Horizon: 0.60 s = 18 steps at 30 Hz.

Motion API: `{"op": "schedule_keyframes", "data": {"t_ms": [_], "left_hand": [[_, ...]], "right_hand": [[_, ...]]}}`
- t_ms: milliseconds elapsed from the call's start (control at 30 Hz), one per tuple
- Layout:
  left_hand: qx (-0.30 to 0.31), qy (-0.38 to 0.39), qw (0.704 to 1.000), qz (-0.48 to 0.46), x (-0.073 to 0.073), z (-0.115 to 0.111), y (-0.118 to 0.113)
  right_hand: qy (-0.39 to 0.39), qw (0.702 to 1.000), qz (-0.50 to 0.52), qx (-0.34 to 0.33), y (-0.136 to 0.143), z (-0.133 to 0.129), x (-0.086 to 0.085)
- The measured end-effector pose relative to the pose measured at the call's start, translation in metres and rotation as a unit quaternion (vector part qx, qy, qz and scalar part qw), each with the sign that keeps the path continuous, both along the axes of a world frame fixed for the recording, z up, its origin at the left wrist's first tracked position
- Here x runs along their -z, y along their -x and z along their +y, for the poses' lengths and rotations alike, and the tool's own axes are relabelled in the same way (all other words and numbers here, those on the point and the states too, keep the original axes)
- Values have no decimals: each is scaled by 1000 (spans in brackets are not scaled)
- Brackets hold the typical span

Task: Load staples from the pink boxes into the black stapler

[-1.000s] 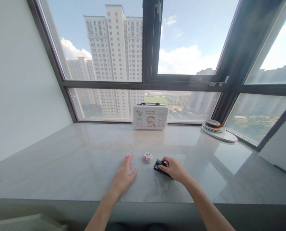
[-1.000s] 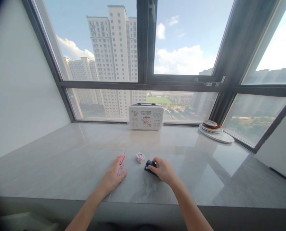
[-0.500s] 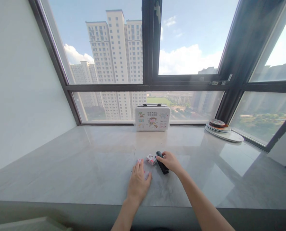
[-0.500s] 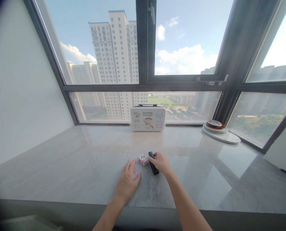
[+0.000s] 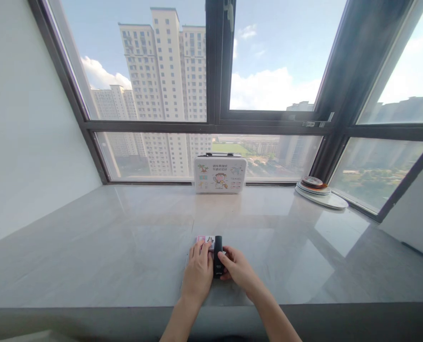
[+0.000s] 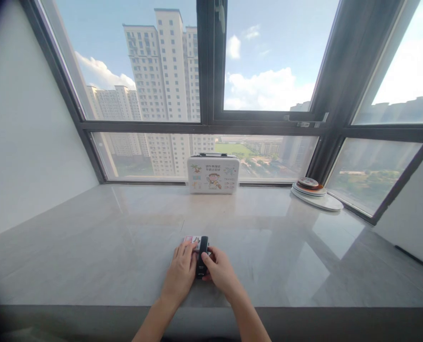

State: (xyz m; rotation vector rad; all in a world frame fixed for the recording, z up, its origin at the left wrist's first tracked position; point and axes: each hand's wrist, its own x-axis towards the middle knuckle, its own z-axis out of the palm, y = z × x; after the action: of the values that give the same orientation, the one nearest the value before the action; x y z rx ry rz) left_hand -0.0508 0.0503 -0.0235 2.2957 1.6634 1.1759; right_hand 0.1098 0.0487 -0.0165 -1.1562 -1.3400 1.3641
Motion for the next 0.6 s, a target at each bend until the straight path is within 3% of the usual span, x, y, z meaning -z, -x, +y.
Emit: {"op": "schedule_keyframes", "data": {"t_ms": [133,367,600], "left_hand": [[0,-6,1000,6,0,-3,37],[-15,-15,999,34,-1,13,113],[-7,-13,1000,28,0,23,136]], "right_hand": [[-22,1000,12,-14,40,2,2],[-56,998,-1,-28,112,14,1],[-64,997,-1,-34,133,22,4]]}}
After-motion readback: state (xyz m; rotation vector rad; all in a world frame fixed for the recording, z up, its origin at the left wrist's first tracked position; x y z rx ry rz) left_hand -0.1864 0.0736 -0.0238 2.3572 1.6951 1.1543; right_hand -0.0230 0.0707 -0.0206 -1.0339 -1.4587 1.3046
